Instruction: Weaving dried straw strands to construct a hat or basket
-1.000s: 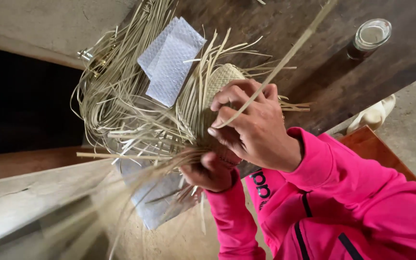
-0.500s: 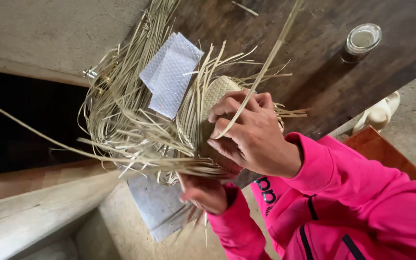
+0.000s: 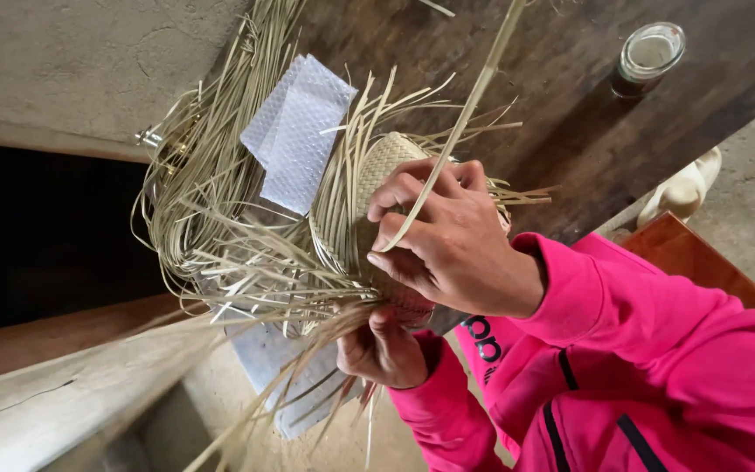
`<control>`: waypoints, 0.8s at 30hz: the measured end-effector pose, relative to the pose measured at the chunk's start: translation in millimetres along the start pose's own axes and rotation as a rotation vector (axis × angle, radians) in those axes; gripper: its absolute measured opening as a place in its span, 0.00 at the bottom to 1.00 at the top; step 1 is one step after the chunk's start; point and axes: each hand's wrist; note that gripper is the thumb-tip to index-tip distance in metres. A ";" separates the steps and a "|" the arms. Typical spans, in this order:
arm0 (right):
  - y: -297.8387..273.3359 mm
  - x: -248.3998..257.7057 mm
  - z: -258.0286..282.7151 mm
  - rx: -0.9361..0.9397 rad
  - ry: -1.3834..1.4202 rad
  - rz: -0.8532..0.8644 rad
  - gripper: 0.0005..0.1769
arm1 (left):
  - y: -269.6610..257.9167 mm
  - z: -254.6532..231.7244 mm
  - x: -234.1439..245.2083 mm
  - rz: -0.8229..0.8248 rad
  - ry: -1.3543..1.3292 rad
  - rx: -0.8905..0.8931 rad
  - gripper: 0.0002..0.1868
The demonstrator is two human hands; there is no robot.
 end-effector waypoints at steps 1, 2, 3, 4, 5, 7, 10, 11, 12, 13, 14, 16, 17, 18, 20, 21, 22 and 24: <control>-0.1 0.4 -0.1 0.008 0.002 -0.003 0.07 | 2.0 -5.7 -2.9 0.014 -0.022 0.032 0.17; -0.2 0.8 0.1 0.016 0.004 -0.005 0.07 | 4.0 -11.6 -5.7 0.027 -0.044 0.065 0.18; -0.3 0.7 -0.2 0.018 0.005 -0.002 0.07 | 1.8 -5.0 -1.6 0.024 -0.042 0.066 0.18; -0.4 0.8 -0.3 0.017 0.009 0.003 0.07 | -0.4 1.2 2.6 0.034 -0.049 0.044 0.19; -0.3 1.0 -0.5 0.016 0.012 0.006 0.07 | -2.4 7.5 6.6 0.044 -0.056 0.022 0.20; 0.3 1.5 0.6 0.019 0.024 -0.003 0.07 | -3.0 -4.2 0.9 0.068 -0.197 0.075 0.27; 2.1 2.6 -1.0 0.027 0.024 -0.014 0.08 | -7.2 -5.1 0.9 0.140 -0.382 0.129 0.37; 0.1 1.9 -0.3 0.027 0.022 -0.002 0.08 | -10.7 -3.7 6.4 0.183 -0.411 0.140 0.41; -0.7 1.7 -0.1 0.017 0.025 -0.004 0.08 | -13.5 5.5 8.3 0.190 -0.405 0.143 0.41; -0.5 1.6 -0.7 0.018 0.026 0.000 0.08 | -16.3 15.3 8.7 0.076 -0.182 0.038 0.38; -0.2 1.5 -1.1 0.018 0.027 0.005 0.07 | -18.9 24.9 9.3 -0.038 0.042 -0.066 0.36; -0.6 0.3 -1.2 0.014 0.015 0.002 0.07 | 3.9 6.8 -1.5 0.052 0.008 -0.224 0.14; -0.3 -0.1 -1.9 0.015 0.002 -0.002 0.07 | 15.6 -1.6 -8.1 0.136 -0.031 -0.386 0.10; -0.8 0.2 -1.7 0.012 -0.001 -0.005 0.07 | 12.5 5.6 -1.6 0.139 -0.035 -0.387 0.10; -0.7 0.5 -1.7 0.005 0.018 0.007 0.06 | 8.2 20.5 10.5 0.150 -0.001 -0.278 0.12; -1.5 0.2 -1.8 0.003 0.018 0.008 0.06 | 7.8 16.6 8.3 0.152 0.000 -0.276 0.12; -2.1 -0.5 -1.7 0.003 0.004 0.007 0.07 | 7.6 12.8 6.3 0.134 -0.045 -0.216 0.12; -1.5 -0.3 -1.6 0.006 -0.011 0.006 0.09 | 3.1 11.8 1.0 0.113 -0.091 -0.157 0.13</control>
Point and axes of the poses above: each hand's wrist, its own y-axis towards the middle knuckle, its own x-axis out of the back of the hand, z = x × y, and after that the axes turned 1 degree about z, right-handed
